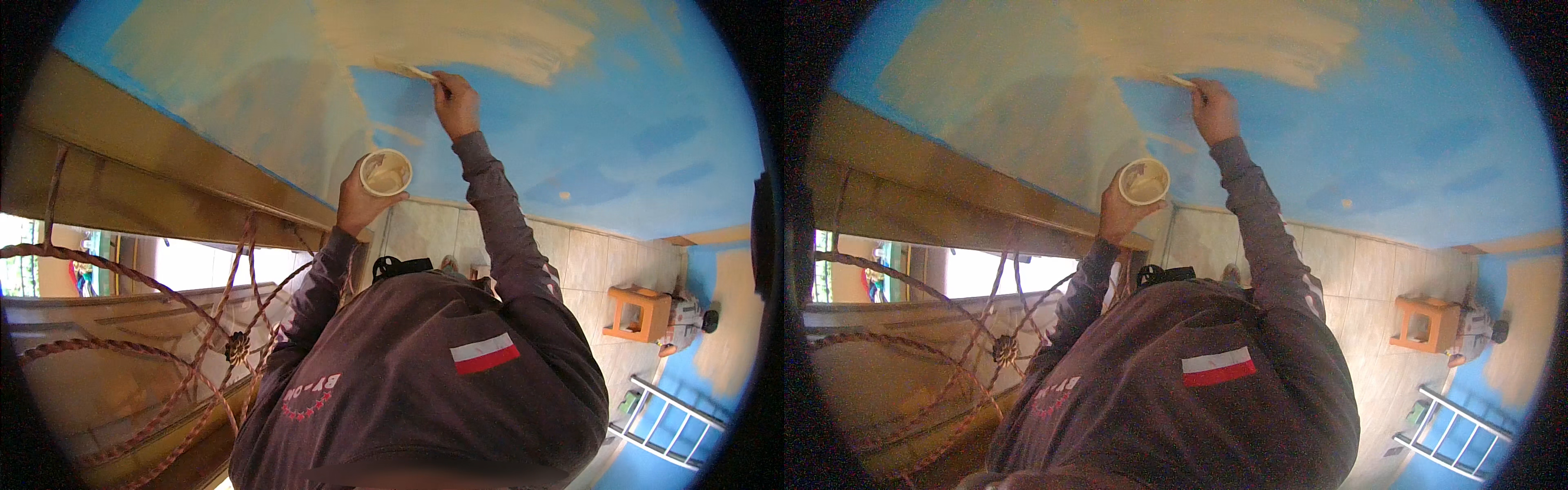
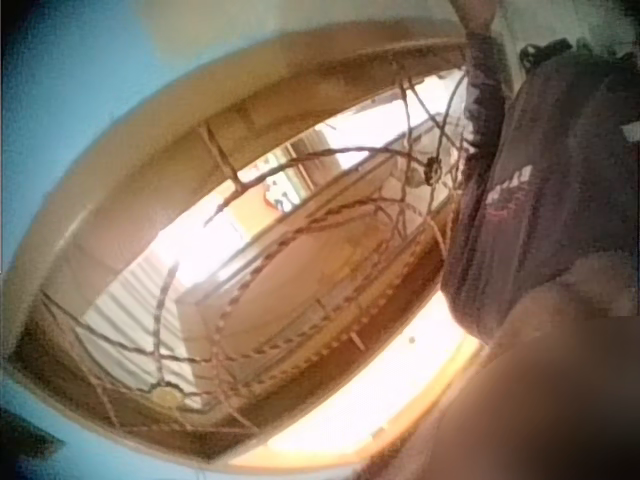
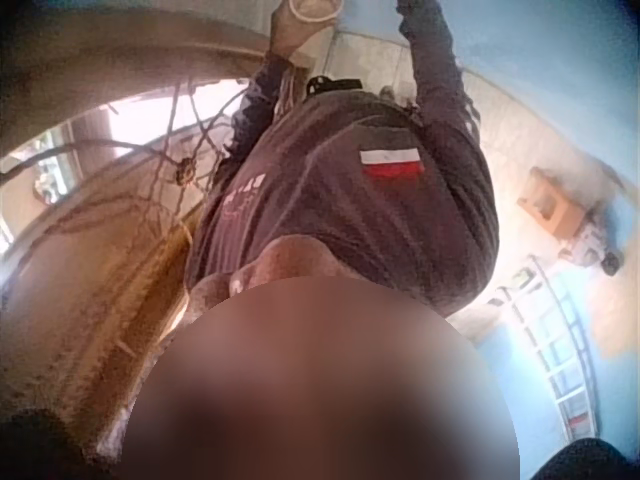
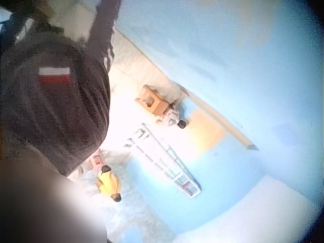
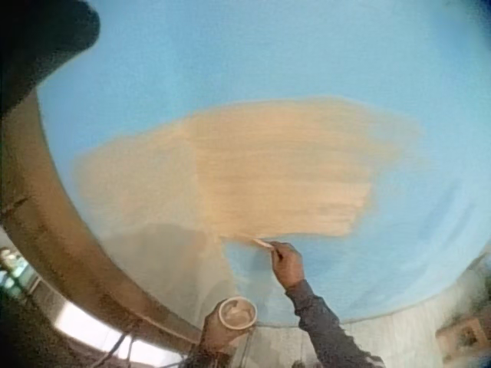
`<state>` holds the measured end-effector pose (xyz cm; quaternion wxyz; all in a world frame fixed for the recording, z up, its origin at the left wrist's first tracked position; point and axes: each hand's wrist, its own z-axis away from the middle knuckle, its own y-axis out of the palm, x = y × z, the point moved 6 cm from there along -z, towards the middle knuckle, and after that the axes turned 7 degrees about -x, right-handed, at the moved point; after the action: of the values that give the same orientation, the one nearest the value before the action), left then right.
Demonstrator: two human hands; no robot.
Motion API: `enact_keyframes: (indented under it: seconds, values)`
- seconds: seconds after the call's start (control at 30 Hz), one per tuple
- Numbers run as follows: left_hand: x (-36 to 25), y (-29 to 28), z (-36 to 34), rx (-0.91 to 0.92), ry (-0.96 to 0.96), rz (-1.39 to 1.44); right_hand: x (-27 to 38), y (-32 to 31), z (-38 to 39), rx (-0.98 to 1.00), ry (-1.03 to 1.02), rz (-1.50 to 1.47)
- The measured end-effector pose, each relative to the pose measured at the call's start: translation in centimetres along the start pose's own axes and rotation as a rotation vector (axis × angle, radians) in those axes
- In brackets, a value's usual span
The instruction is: The person paints a light blue ceiling with a beige substance using a paintbrush and a small cup. They repeatedly dip the brush into the cup and apply the substance in broad strokes across the ceiling surface.
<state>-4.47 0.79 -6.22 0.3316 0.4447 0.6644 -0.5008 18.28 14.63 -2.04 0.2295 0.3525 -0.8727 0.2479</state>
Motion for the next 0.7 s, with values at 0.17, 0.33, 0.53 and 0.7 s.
enact_keyframes:
  seconds: [0.17,0.33,0.53,0.7]
  values:
    - [-0.9,1.3,-0.6,0.042,0.029,-0.061,-3.1,-7.9,-0.4,0.013,0.093,0.094]
    - [-1.8,3.2,-1.2,0.08,0.084,-0.034,-6.9,-16.6,-0.1,-0.074,0.098,0.252]
    - [-2.4,4.6,-1.5,0.13,0.094,-0.024,-9.2,-24.4,0.9,-0.181,0.138,0.398]
    - [-1.8,4.7,-1.1,0.126,0.113,-0.03,-5.8,-24.9,0.7,-0.24,0.168,0.277]
